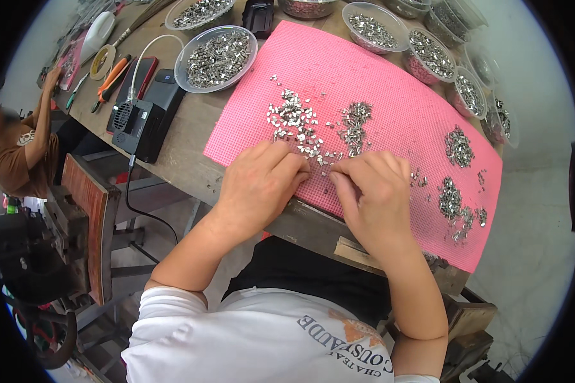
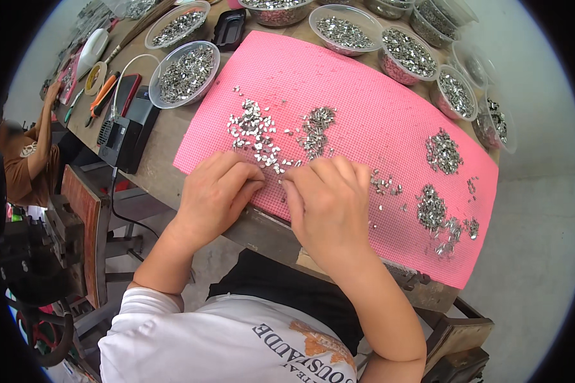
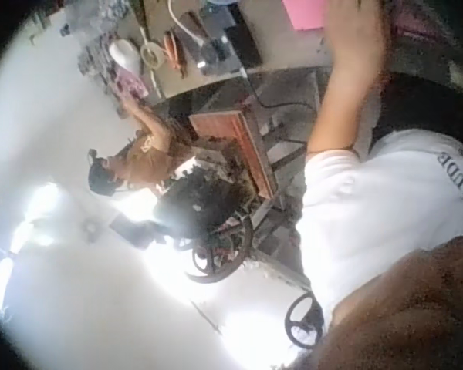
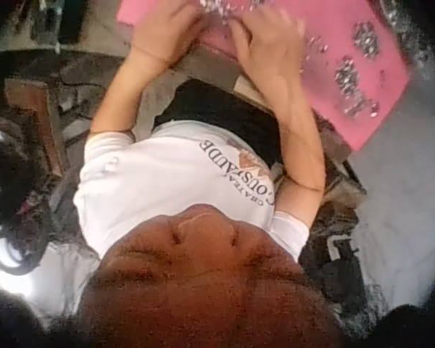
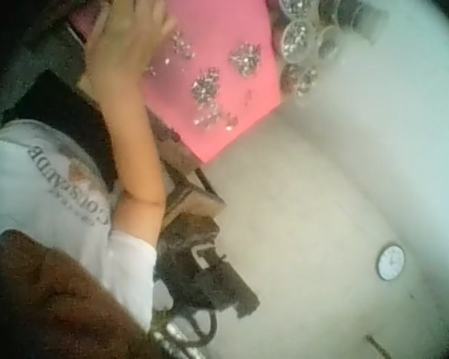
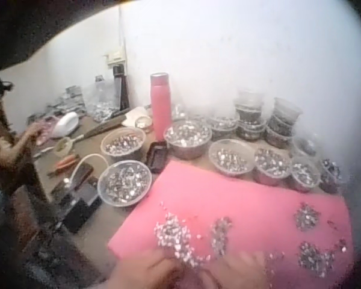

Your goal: The person places small metal components by hand into a metal template for assembly.

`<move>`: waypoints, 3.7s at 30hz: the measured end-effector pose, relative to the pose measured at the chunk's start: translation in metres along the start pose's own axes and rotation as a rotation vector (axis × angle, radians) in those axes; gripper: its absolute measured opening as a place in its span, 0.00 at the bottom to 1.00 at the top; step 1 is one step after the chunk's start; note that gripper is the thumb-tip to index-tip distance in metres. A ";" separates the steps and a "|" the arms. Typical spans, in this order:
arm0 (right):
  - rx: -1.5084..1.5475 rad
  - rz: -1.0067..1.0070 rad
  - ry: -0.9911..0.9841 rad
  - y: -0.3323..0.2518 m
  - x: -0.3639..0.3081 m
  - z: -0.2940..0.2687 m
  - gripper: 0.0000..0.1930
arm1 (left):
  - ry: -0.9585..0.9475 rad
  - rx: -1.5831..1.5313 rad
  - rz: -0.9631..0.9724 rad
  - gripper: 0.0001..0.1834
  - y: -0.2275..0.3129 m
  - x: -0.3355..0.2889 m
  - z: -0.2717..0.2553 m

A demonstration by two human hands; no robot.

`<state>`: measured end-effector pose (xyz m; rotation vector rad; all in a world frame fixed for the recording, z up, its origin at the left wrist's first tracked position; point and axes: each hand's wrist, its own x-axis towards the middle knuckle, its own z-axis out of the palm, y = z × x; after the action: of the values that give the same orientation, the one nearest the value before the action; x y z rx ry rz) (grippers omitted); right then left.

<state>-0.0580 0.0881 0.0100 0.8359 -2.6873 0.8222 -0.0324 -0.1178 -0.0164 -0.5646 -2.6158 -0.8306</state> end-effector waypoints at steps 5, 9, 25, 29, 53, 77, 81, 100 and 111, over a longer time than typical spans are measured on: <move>-0.051 -0.024 0.000 -0.006 0.014 0.011 0.04 | -0.005 -0.108 -0.028 0.09 -0.005 -0.005 -0.007; -0.121 -0.010 -0.013 -0.009 0.018 0.016 0.05 | 0.027 -0.292 -0.128 0.12 -0.009 -0.008 -0.015; -0.216 -0.148 0.085 -0.012 0.020 0.021 0.07 | 0.066 -0.265 -0.321 0.12 -0.025 -0.024 -0.038; -0.142 -0.103 0.097 -0.015 0.011 -0.003 0.08 | 0.062 -0.140 -0.269 0.10 -0.013 -0.021 -0.031; -0.058 0.218 0.108 0.012 -0.097 -0.073 0.10 | -0.124 0.187 0.088 0.11 0.004 0.000 -0.019; -0.110 0.177 0.164 0.043 -0.167 -0.086 0.14 | -0.184 -0.124 0.269 0.09 0.069 0.028 0.012; -0.170 0.143 0.110 0.042 -0.165 -0.084 0.15 | -0.158 -0.189 0.324 0.12 0.090 0.034 0.030; -0.326 0.149 0.108 0.034 -0.161 -0.087 0.09 | -0.282 -0.244 0.339 0.14 0.137 0.024 0.073; -0.015 0.261 0.254 0.045 -0.171 -0.085 0.11 | -0.264 -0.039 0.423 0.14 0.144 0.024 0.078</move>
<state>0.0588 0.2456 0.0003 0.3511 -2.6000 0.8939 -0.0010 0.0438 0.0015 -1.2601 -2.5591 -0.7079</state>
